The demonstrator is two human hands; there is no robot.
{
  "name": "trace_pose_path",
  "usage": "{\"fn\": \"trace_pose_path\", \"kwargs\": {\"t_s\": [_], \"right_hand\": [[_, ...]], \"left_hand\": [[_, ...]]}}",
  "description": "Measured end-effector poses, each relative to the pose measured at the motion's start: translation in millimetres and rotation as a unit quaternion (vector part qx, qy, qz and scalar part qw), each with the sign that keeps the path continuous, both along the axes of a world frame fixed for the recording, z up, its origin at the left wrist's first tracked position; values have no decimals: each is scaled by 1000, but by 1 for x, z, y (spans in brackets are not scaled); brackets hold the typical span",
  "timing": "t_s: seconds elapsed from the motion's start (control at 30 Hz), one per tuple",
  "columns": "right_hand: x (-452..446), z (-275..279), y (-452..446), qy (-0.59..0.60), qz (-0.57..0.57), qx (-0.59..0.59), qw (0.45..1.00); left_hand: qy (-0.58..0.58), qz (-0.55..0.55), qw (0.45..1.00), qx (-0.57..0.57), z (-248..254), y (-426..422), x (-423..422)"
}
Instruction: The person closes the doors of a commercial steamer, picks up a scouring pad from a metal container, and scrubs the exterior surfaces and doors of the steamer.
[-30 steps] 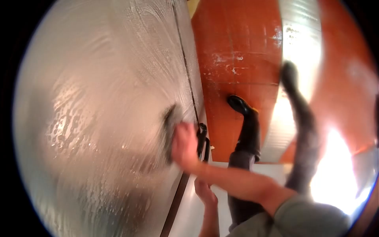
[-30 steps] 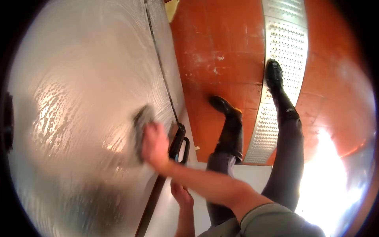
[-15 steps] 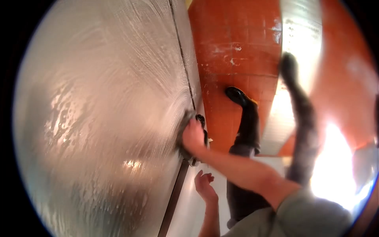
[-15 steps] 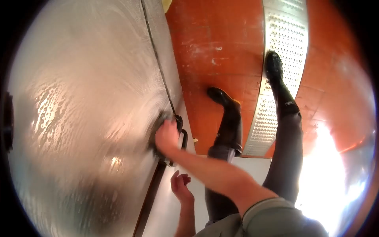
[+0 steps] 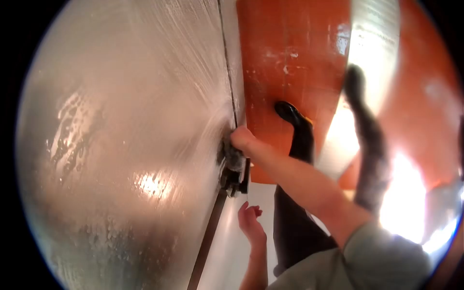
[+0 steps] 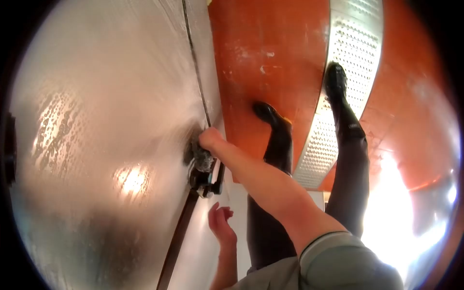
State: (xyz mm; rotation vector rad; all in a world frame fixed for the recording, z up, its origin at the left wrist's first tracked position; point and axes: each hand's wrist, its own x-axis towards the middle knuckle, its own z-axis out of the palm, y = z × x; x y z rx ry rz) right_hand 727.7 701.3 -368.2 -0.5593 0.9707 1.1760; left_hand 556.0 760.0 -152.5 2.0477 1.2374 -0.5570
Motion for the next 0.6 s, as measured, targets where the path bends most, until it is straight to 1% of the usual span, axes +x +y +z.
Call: {"fn": "trace_pose_path", "kwargs": {"t_s": [0.03,0.07,0.13,0.17,0.23,0.3,0.33,0.37,0.43,0.47,0.5,0.57,0.6], "right_hand": [[3,3,-1,30,-24,36,999],[-16,2,28,-166,90,-36,981],[-12,42,21,-153,79,-155,973],[-24,-5,47,-249,182,-52,950],[-48,-85,92,-334,188,-34,923],[-75,-169,133,-383,174,-39,906],[-66,-168,116,-338,172,-13,925],[-53,-165,103,-288,166,18,943],[5,-101,33,-292,229,-108,922],[26,-74,10,-282,236,-168,915],[41,-50,-5,-260,226,-207,916],[50,-1,-16,-193,162,-225,941],[34,40,5,-152,48,-322,933]], "left_hand": [[9,2,1000,1,7,-1,1],[10,2,1000,-1,7,2,3],[16,-3,1000,-14,5,6,1],[22,1,1000,-10,9,6,-2],[20,3,1000,2,2,7,0],[-14,-6,1000,-2,-8,7,-6],[-16,-7,1000,3,1,7,-12],[-7,-5,1000,5,9,8,-14],[-17,0,1000,-8,3,6,-8],[1,8,1000,7,4,9,-11],[-5,14,1000,2,5,8,-13],[-21,21,1000,-7,12,9,-16],[-34,-6,999,-11,7,14,-21]]}}
